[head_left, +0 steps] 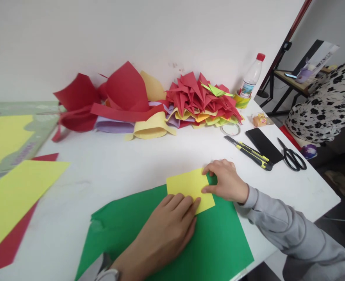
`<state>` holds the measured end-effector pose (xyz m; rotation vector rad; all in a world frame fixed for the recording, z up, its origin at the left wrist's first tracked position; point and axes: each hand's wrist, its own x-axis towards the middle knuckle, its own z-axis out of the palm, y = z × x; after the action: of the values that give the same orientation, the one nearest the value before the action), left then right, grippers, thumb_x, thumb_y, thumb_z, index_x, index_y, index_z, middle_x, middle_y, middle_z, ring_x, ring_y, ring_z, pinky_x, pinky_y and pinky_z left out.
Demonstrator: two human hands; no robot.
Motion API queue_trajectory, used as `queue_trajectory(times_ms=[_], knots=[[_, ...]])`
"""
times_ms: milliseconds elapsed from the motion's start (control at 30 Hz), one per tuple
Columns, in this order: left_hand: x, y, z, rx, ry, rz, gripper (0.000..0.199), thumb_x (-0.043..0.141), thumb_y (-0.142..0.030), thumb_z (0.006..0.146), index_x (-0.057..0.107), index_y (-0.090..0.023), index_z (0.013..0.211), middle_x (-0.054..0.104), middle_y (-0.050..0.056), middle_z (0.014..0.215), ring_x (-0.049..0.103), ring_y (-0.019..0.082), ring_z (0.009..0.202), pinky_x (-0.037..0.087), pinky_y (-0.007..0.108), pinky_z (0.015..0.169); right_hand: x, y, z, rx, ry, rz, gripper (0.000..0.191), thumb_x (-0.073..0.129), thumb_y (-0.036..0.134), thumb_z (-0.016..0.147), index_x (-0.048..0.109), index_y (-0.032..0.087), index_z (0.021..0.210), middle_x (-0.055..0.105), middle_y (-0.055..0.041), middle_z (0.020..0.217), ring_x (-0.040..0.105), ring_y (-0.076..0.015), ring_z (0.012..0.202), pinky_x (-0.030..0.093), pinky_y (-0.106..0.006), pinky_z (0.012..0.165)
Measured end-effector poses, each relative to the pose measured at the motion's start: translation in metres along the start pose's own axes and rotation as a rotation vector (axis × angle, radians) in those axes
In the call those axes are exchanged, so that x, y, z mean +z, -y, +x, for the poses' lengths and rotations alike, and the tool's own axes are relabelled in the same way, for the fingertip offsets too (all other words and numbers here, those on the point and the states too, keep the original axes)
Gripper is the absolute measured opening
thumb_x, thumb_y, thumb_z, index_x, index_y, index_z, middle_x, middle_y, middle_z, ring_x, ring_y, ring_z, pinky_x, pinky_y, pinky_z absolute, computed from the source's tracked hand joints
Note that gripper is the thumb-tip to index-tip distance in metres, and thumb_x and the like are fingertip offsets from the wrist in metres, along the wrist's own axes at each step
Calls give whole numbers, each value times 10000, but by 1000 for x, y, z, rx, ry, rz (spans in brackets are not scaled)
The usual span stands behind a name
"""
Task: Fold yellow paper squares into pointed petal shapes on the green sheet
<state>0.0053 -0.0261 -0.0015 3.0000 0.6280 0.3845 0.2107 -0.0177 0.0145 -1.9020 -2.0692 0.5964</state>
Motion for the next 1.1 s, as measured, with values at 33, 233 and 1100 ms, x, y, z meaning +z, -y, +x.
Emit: queue_trajectory(times_ms=[33,233,1100], knots=[[-1,0,0,-8,2,-13,216,466,-172,911,629,-115,1039,615,80,834,545,243,735,476,409,660,0,0,-1,-6,2,-4,436,851,399,651,638,233,992,604,-7,900,492,-229,912,310,-366,821],[-3,0,-2,-48,11,-85,217,466,-158,896,624,-153,1046,590,69,855,523,239,772,436,387,691,6,2,-3,-52,-36,-34,475,793,513,684,626,227,1025,594,-28,970,473,-249,957,307,-383,844],[-17,28,-21,-12,-1,-60,166,486,-101,888,612,-176,965,607,55,914,547,235,843,437,377,734,6,-8,-9,-803,-20,-215,330,476,446,950,664,240,1125,562,-119,1315,464,-266,1217,233,-549,1065]])
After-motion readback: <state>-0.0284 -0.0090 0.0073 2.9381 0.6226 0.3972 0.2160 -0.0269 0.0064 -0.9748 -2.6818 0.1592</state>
